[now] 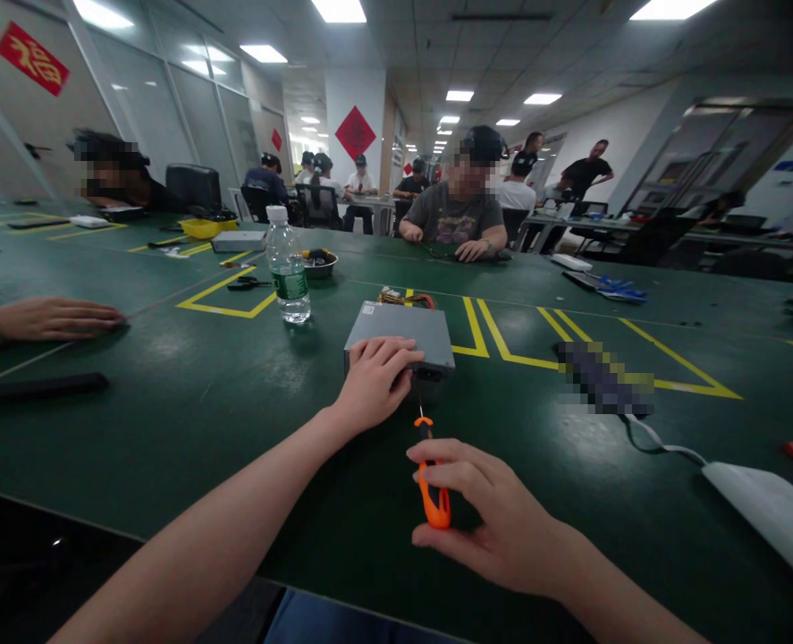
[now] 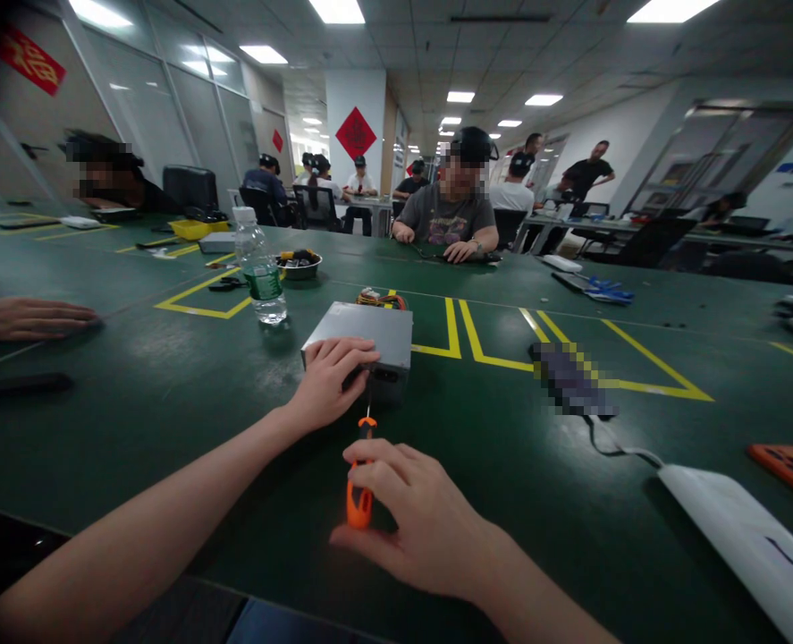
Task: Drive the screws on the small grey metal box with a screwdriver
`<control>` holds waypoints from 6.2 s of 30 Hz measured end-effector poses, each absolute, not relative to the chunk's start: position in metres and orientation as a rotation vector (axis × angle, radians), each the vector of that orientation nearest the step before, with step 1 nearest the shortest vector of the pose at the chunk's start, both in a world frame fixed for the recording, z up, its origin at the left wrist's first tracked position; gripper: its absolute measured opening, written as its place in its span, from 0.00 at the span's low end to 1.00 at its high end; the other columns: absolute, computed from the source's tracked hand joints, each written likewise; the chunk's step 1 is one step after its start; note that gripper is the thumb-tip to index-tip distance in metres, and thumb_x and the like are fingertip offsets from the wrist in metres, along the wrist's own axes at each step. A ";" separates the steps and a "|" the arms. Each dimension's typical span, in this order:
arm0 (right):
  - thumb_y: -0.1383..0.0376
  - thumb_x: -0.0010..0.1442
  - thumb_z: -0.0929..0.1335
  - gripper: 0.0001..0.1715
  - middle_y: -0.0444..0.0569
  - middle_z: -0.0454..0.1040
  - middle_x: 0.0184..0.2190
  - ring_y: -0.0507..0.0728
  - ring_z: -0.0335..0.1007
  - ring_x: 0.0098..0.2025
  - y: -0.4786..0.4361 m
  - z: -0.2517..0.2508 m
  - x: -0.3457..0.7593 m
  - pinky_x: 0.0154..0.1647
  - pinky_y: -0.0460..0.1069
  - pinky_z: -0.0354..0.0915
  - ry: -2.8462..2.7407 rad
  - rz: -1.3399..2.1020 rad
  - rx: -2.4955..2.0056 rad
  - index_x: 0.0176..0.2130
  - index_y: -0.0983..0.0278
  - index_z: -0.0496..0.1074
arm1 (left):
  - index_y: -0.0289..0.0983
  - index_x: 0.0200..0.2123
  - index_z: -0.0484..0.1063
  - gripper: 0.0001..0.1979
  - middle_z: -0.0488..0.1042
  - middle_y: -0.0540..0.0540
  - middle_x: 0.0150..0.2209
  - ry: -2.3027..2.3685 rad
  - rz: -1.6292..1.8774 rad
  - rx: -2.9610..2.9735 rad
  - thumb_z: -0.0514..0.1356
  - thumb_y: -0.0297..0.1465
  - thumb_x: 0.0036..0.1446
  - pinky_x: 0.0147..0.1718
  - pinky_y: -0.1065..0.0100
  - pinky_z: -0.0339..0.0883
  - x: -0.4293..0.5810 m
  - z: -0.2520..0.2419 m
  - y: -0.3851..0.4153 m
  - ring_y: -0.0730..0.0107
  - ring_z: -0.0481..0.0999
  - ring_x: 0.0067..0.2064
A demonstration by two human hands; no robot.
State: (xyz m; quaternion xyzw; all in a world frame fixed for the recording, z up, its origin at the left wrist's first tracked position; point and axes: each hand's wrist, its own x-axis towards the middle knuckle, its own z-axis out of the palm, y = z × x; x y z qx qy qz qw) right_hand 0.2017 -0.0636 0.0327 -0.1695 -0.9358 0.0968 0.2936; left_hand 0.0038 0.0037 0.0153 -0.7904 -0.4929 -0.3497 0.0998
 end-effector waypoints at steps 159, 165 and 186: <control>0.62 0.63 0.61 0.17 0.62 0.74 0.39 0.57 0.74 0.39 -0.064 0.029 0.192 0.35 0.48 0.73 -2.380 -0.459 -0.282 0.45 0.74 0.66 | 0.43 0.46 0.67 0.12 0.70 0.50 0.51 -1.438 -1.049 -2.356 0.52 0.28 0.60 0.49 0.59 0.51 0.003 0.015 0.003 0.65 0.64 0.54; 0.68 0.59 0.66 0.11 0.55 0.76 0.36 0.54 0.74 0.37 -0.061 0.032 0.219 0.35 0.46 0.73 -2.342 -0.568 -0.207 0.43 0.70 0.68 | 0.43 0.46 0.67 0.12 0.70 0.49 0.51 -1.439 -1.051 -2.358 0.52 0.28 0.60 0.48 0.58 0.52 0.003 0.016 0.002 0.64 0.64 0.54; 0.73 0.55 0.67 0.12 0.52 0.75 0.36 0.53 0.74 0.37 -0.051 0.018 0.232 0.33 0.45 0.73 -2.273 -0.502 -0.332 0.42 0.67 0.68 | 0.44 0.46 0.68 0.13 0.70 0.48 0.51 -1.447 -1.049 -2.359 0.52 0.28 0.59 0.49 0.57 0.52 0.003 0.015 0.003 0.62 0.64 0.53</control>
